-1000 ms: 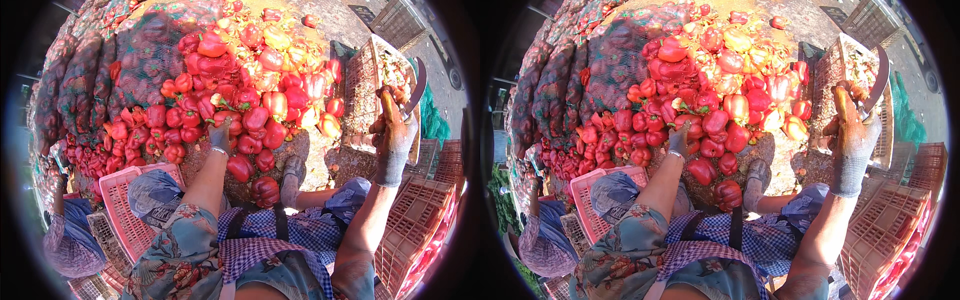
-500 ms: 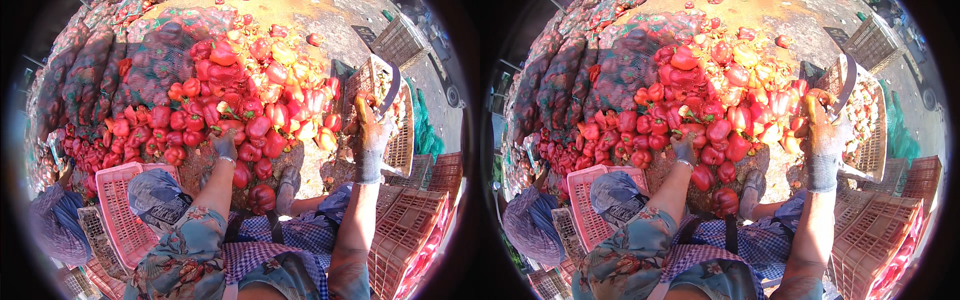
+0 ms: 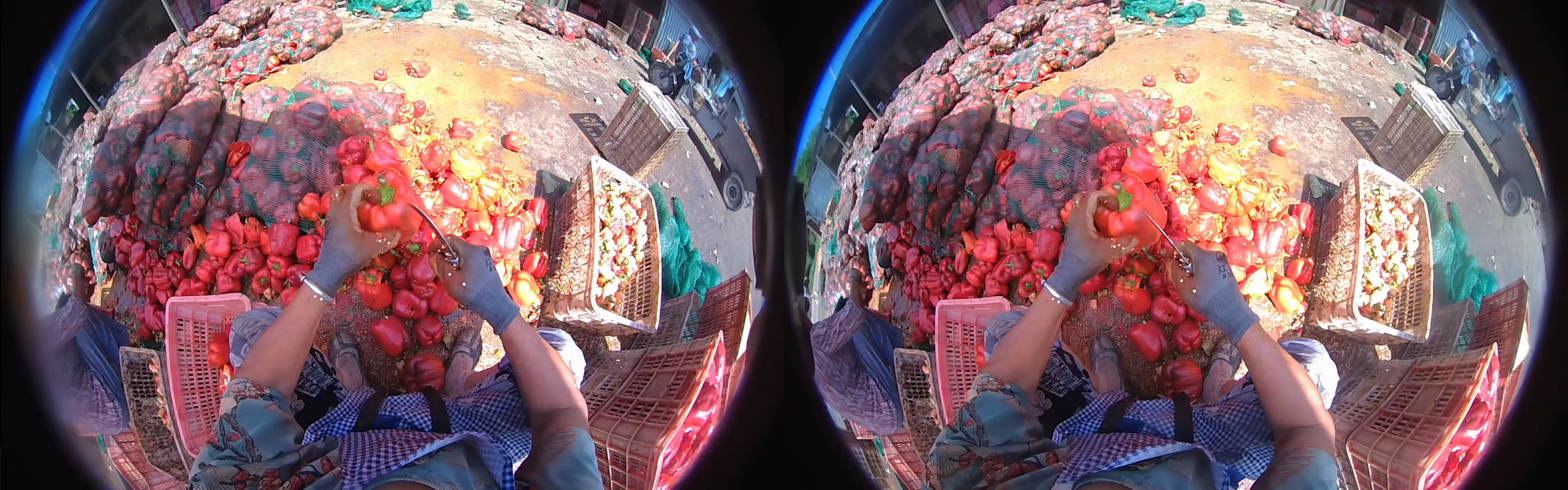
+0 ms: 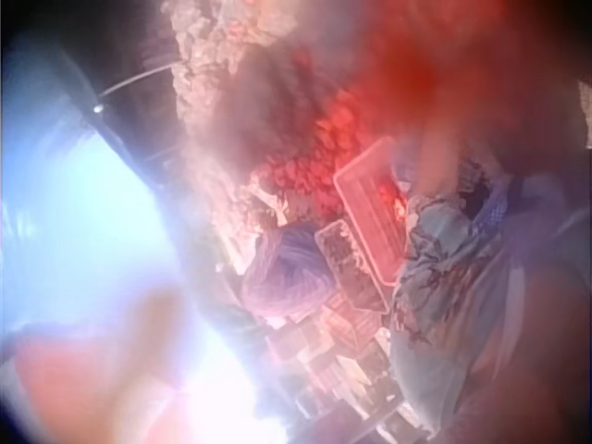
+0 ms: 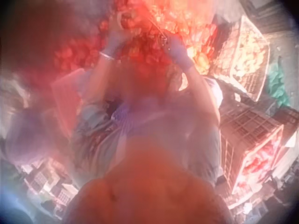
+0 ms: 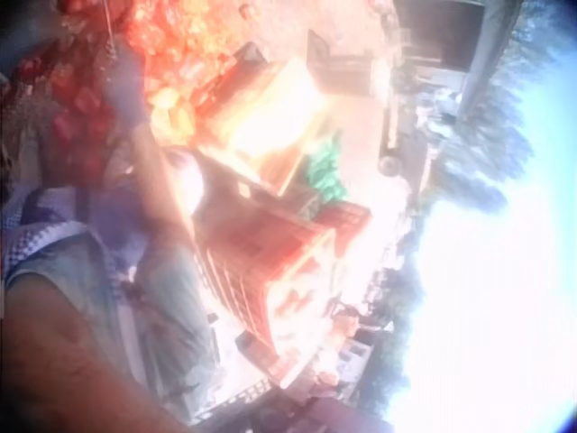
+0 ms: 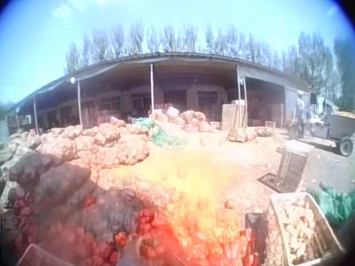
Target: The person cuts open mesh bags filled with red peppers using a curved blade and then sorts through the loose peppers on the ground, placing selected ones into a pink crate while seated.
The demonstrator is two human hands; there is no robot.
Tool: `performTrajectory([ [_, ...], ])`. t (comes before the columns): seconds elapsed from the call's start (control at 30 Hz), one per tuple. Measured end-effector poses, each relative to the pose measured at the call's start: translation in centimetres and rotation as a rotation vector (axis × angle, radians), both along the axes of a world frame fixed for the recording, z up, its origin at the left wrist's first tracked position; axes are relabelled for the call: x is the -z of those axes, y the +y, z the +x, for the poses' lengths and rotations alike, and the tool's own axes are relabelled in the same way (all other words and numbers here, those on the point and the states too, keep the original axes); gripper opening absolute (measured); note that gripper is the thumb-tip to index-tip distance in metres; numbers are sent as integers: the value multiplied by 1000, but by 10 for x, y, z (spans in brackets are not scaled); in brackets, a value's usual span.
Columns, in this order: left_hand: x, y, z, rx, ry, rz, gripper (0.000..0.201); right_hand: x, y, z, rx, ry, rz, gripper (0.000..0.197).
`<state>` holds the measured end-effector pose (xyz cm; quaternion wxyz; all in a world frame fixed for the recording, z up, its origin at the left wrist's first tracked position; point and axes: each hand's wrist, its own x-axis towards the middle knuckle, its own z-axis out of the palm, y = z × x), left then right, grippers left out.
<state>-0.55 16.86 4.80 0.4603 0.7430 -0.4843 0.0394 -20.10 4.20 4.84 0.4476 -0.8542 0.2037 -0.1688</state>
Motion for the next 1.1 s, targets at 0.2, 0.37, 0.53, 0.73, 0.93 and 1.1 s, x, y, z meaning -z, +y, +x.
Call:
performTrajectory([
  [0.2, -31, 7, -10, 50, -87, 37, 59, 5, 10, 8, -1, -84, -24, 18],
  [0.37, -15, 3, -14, 48, -25, 44, 61, 2, 14, 15, 45, 77, -18, 12],
  [0.53, -3, 7, 7, 157, 501, -164, 62, 26, 5, 12, 0, -1, -107, 10],
  [0.73, 10, 12, 19, 214, 637, -178, 62, 30, -4, 5, -49, 156, -193, 12],
  [0.93, -4, 19, 20, 184, 907, -279, 58, 67, -28, -23, -76, 409, -449, 14],
  [1.1, -7, 19, 22, 69, 242, -62, 53, 14, -16, 7, 137, 19, -210, 38],
])
